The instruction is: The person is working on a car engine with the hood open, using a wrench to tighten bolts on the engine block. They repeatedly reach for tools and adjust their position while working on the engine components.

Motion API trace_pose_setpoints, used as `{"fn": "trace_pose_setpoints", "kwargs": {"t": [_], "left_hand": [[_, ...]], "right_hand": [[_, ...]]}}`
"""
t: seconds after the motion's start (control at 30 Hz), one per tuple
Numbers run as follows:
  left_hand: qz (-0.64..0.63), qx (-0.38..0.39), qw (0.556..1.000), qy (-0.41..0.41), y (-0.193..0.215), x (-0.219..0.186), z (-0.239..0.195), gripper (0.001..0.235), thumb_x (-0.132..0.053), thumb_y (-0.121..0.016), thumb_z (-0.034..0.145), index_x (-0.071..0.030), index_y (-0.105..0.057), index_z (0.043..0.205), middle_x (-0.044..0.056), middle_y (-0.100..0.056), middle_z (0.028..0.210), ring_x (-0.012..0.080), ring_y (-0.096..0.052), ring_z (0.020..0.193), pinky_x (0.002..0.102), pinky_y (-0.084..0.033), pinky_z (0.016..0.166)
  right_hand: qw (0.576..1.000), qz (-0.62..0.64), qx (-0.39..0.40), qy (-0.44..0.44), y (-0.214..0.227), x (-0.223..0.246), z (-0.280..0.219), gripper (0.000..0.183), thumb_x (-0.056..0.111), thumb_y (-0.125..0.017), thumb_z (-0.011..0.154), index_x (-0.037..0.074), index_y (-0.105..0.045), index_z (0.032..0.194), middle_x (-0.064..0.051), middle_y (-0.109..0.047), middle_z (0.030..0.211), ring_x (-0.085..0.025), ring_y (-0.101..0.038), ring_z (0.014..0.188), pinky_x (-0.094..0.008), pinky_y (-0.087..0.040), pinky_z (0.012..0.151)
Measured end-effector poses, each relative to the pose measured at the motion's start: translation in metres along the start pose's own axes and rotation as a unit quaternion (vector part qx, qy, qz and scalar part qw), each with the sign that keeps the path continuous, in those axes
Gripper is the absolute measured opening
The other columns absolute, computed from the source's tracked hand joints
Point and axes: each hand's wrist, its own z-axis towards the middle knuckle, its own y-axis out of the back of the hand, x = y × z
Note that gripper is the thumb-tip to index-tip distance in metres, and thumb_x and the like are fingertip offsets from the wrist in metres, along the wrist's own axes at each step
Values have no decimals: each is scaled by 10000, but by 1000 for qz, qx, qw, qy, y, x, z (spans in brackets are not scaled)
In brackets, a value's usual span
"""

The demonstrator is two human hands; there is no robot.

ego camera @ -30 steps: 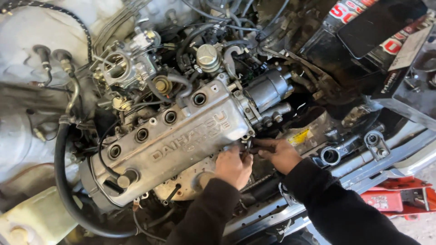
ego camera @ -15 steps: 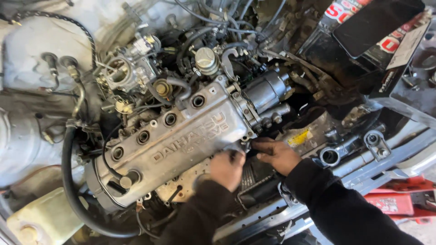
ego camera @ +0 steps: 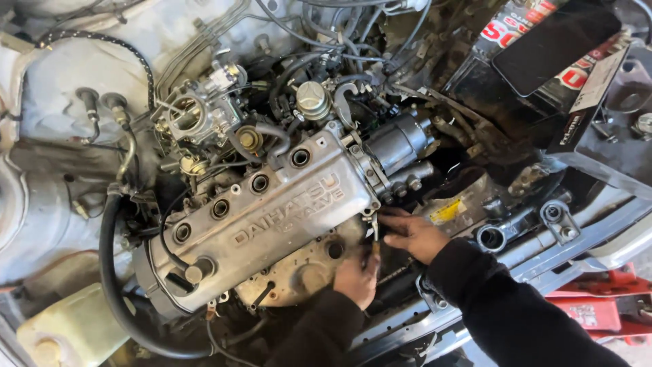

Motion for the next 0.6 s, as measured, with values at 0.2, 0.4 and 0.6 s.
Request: {"fn": "trace_pose_setpoints", "kwargs": {"t": [0.2, 0.4, 0.6], "left_hand": [[13, -7, 999, 42, 22, -35, 18, 292, -269, -655, 940, 19, -701, 967, 142, -720, 765, 282, -696, 669, 428, -531, 610], [20, 7, 998, 62, 11, -34, 2, 317, -274, -652, 986, 24, -756, 1008, 183, -683, 739, 261, -634, 616, 430, -451, 585], [57, 4, 998, -10, 20, -41, 18, 323, -293, -688, 980, 22, -747, 936, 138, -693, 725, 268, -662, 663, 412, -488, 600]], "right_hand": [[997, 73, 21, -5, -3, -22, 5, 564, 120, -723, 874, 45, -590, 1418, -100, -457, 1591, -203, -543, 1356, -329, -450, 1092], [994, 101, 41, -1, 1, -21, 7, 598, 107, -716, 886, 45, -540, 1453, -101, -401, 1612, -193, -516, 1370, -326, -442, 1099], [996, 69, 50, -22, -1, -24, 8, 635, 79, -717, 891, 44, -480, 1480, -97, -399, 1635, -185, -498, 1406, -323, -411, 1129]]}}
